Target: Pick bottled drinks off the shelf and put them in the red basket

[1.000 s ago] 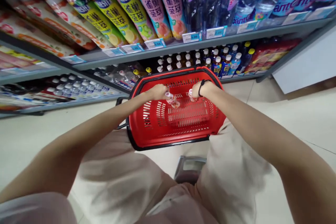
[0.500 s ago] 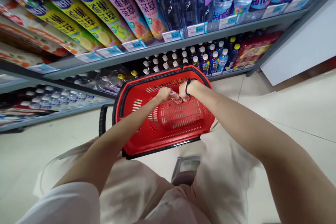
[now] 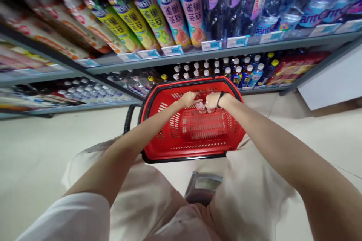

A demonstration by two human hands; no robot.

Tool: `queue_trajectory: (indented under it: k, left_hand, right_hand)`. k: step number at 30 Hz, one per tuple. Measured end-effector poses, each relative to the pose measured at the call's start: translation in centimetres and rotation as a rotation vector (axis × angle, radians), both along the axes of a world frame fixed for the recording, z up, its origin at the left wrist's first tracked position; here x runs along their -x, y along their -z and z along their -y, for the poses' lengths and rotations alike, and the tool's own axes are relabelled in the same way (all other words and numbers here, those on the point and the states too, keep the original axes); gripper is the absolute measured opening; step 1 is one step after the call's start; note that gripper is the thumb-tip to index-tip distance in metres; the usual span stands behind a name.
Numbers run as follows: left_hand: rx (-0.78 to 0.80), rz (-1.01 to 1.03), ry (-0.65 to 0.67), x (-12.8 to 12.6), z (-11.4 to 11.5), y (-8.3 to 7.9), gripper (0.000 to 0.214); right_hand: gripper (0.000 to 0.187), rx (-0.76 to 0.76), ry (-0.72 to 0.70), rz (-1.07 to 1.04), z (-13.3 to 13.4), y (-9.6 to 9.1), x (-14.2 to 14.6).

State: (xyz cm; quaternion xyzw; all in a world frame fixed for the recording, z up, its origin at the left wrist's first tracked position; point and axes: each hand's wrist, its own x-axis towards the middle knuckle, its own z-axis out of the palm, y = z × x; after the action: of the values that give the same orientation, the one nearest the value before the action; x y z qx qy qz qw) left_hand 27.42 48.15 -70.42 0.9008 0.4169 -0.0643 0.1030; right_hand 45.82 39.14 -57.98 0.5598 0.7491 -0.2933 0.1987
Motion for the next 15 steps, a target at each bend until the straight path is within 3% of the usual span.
queue_trajectory:
  k: [5, 8, 10, 11, 13, 15]
  left_hand:
    - [-0.207, 0.097, 0.084, 4.2, -1.0, -9.2, 0.041]
    - [-0.356, 0.082, 0.114, 9.2, -1.7, -14.8, 0.039]
    - [-0.545, 0.163, 0.079, 13.4, -2.5, -18.2, 0.034]
    - [-0.689, 0.256, -0.009, 15.7, -3.1, -19.7, 0.029]
    - [-0.915, 0.438, -0.319, 20.3, -4.6, -22.4, 0.021]
    - [-0.957, 0.505, -0.605, 24.4, -6.2, -24.6, 0.025]
  right_hand:
    - [0.026, 0.018, -0.078, -0.061, 0.8, 1.2, 0.4]
    - [0.037, 0.067, -0.069, -0.078, 0.9, 2.6, 0.3]
    - [0.037, 0.095, -0.05, -0.067, 0.9, 3.6, 0.0]
    - [0.036, 0.1, -0.047, -0.081, 0.9, 3.9, -0.1]
    - [0.034, 0.11, -0.036, -0.081, 1.1, 4.3, -0.3]
    - [0.034, 0.113, -0.023, -0.061, 1.3, 4.5, -0.4]
